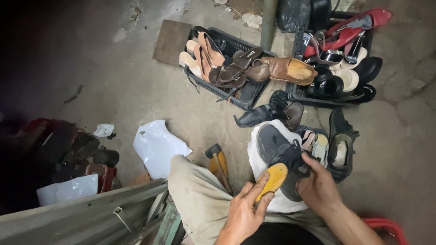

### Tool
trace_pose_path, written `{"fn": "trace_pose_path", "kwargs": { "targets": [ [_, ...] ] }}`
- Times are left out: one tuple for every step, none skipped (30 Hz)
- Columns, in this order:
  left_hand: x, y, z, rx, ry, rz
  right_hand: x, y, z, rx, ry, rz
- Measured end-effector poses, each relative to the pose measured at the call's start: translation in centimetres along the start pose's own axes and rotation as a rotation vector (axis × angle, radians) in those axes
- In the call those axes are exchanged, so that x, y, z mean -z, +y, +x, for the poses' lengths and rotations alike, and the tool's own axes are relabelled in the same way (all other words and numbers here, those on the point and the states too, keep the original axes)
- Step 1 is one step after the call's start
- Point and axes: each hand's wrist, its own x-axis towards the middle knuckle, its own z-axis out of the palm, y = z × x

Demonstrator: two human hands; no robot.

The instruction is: The person sits and cleans a single black sneaker using a yellow brush and a rubber mallet. They brush the upper and sides of the shoe, then tap the sole with the mallet. The shoe is placed on a white cloth on their lap.

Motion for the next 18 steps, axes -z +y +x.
{"fn": "trace_pose_path", "kwargs": {
  "targets": [
    [0.2,0.0,0.0,0.0,0.002,-0.001,2.5,1.4,2.8,0.001,-0.001,-0.002],
    [0.3,0.1,0.0,0.008,0.0,-0.011,5.1,2.6,5.6,0.412,-0.059,-0.521],
    [0.5,0.1,0.0,0.017,-0.002,-0.021,7.6,3.9,8.5,0.823,-0.132,-1.038],
    [0.4,0.0,0.0,0.017,-0.002,-0.022,8.3,4.8,9.6,0.824,-0.131,-1.04],
    [0.4,-0.1,0.1,0.007,0.029,-0.035,9.0,5.7,10.7,0.941,-0.109,-1.04],
    [0.3,-0.2,0.1,-0.005,0.062,-0.047,9.7,6.5,11.8,1.062,-0.087,-1.038],
    [0.7,0.1,0.7,-0.007,0.063,-0.048,9.7,6.8,11.7,1.064,-0.087,-1.038],
    [1.1,0.5,1.2,-0.06,0.051,-0.121,9.7,7.0,11.5,1.015,-0.083,-1.057],
    [1.5,0.9,1.8,-0.114,0.038,-0.194,9.7,7.3,11.4,0.965,-0.078,-1.075],
    [0.7,-1.0,2.5,-0.113,0.044,-0.198,10.0,7.5,11.6,0.967,-0.082,-1.081],
    [-0.1,-2.8,3.3,-0.082,0.176,-0.03,10.3,7.8,11.9,0.944,-0.077,-1.063],
    [-0.9,-4.7,4.1,-0.05,0.304,0.141,10.5,8.1,12.2,0.918,-0.072,-1.042],
    [-0.5,-3.9,3.8,-0.047,0.307,0.141,5.6,6.6,8.4,0.918,-0.075,-1.044],
    [0.0,-3.1,3.7,-0.152,0.225,-0.058,1.2,4.6,4.1,0.473,-0.093,-0.463],
    [0.5,-2.3,3.7,-0.256,0.14,-0.257,-2.4,2.2,-0.8,0.024,-0.119,0.112],
    [0.9,-1.7,3.5,-0.256,0.135,-0.255,0.8,4.5,3.3,0.023,-0.118,0.118],
    [1.3,-1.1,3.3,-0.156,-0.002,-0.333,4.7,6.4,7.0,0.436,-0.08,-0.428],
    [1.8,-0.5,3.0,-0.051,-0.132,-0.407,9.2,7.9,10.1,0.842,-0.054,-0.982]
  ]
}}
